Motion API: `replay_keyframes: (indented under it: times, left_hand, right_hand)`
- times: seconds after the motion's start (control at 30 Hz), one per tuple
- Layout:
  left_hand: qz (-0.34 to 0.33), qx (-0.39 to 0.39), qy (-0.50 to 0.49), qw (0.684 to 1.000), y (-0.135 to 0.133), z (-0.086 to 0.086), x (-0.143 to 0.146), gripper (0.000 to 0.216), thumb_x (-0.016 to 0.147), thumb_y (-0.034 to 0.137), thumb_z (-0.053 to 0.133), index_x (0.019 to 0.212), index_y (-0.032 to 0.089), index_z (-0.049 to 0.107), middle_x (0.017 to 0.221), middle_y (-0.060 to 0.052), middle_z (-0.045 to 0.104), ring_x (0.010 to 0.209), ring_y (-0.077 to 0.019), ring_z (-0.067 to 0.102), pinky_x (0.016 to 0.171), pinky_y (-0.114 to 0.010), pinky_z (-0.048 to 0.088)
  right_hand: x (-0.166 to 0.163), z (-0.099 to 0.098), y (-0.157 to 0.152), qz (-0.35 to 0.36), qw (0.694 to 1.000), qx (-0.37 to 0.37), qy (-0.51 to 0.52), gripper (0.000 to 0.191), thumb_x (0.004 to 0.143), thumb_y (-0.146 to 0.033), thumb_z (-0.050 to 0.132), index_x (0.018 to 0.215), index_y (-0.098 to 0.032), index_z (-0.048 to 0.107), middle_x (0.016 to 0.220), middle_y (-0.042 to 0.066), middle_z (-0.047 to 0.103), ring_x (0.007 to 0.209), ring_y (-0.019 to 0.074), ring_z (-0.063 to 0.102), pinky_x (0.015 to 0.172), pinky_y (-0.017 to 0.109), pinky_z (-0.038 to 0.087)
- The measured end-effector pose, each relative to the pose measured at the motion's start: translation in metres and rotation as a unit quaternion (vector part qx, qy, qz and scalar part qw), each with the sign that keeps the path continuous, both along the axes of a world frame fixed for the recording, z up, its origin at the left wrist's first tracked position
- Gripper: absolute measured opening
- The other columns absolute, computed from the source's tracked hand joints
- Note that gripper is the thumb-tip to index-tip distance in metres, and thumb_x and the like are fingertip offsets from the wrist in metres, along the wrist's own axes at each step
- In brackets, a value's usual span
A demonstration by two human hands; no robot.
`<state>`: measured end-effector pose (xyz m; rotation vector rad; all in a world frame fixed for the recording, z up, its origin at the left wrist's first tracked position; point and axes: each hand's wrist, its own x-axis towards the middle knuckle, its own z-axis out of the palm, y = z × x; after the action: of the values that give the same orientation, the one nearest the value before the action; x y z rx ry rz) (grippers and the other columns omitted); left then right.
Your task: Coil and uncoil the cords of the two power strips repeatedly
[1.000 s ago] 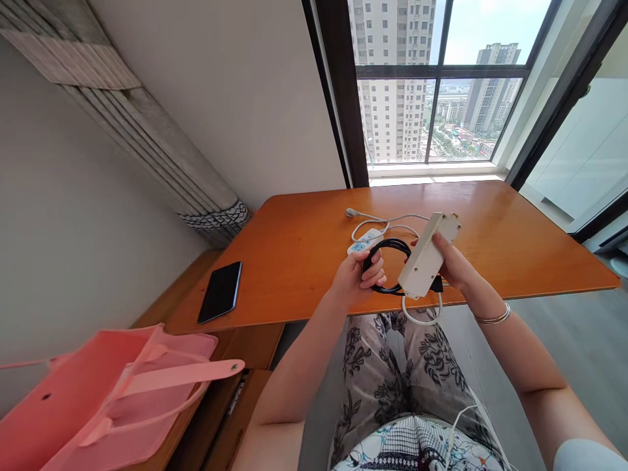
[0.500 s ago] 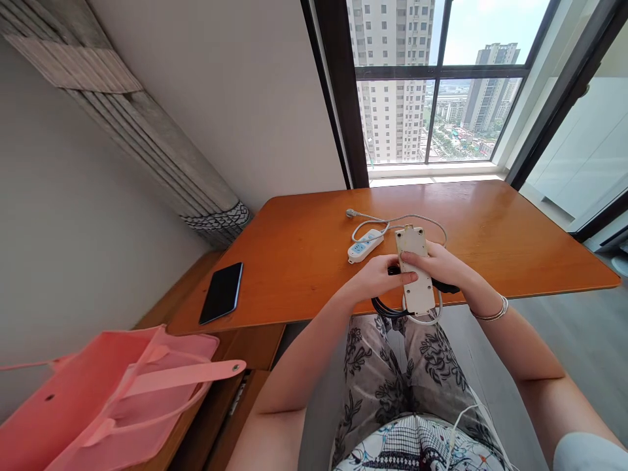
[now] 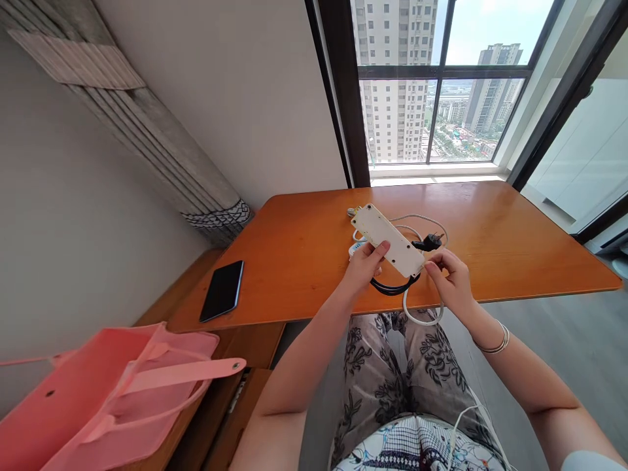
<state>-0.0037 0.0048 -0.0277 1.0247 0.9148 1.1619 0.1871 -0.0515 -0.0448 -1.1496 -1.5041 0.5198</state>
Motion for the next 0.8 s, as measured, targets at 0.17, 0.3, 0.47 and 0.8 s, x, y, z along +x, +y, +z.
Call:
replay_keyframes:
  times: [0.17, 0.3, 0.47, 0.8]
  left_hand:
    - [-0.032, -0.032, -0.021, 0.999, 0.002, 0.001, -0.001, 0.047, 0.064, 0.052, 0.084, 0.072, 0.017, 0.053, 0.056, 0.007, 0.049, 0.039, -0.0003, 0.021, 0.038, -0.019, 0.018]
    - [-0.05, -0.033, 0.009, 0.998, 0.005, -0.006, 0.002, 0.052, 0.059, 0.055, 0.086, 0.075, 0.017, 0.055, 0.057, 0.006, 0.049, 0.041, -0.0017, 0.026, 0.038, -0.019, 0.02]
    - [-0.049, 0.008, 0.072, 0.996, 0.008, -0.011, 0.008, 0.054, 0.056, 0.057, 0.086, 0.081, 0.016, 0.062, 0.066, 0.003, 0.059, 0.046, -0.0042, 0.038, 0.039, -0.019, 0.029]
    - [-0.109, 0.01, 0.076, 0.991, 0.022, -0.013, 0.022, 0.057, 0.063, 0.064, 0.08, 0.084, 0.014, 0.064, 0.071, 0.0, 0.063, 0.044, -0.0044, 0.047, 0.053, -0.025, 0.052]
  right_hand:
    - [0.006, -0.009, 0.018, 0.194, 0.934, -0.239, 0.18, 0.056, 0.069, -0.07, 0.072, 0.099, -0.023, 0.07, 0.092, 0.004, 0.074, 0.081, 0.0198, 0.066, 0.076, 0.035, 0.054]
    - [-0.001, -0.005, 0.019, 0.263, 0.872, -0.28, 0.304, 0.067, 0.061, -0.069, 0.079, 0.108, -0.023, 0.069, 0.099, 0.006, 0.075, 0.078, 0.0201, 0.069, 0.069, 0.034, 0.057]
    - [-0.008, -0.005, 0.02, 0.198, 0.89, -0.299, 0.28, 0.051, 0.064, -0.056, 0.084, 0.094, -0.018, 0.072, 0.091, 0.006, 0.075, 0.072, 0.0174, 0.067, 0.06, 0.027, 0.054]
    - [0.001, -0.005, 0.028, 0.14, 0.907, -0.235, 0.32, 0.058, 0.067, -0.047, 0.083, 0.112, -0.026, 0.054, 0.083, -0.002, 0.073, 0.061, 0.0139, 0.067, 0.053, 0.023, 0.053]
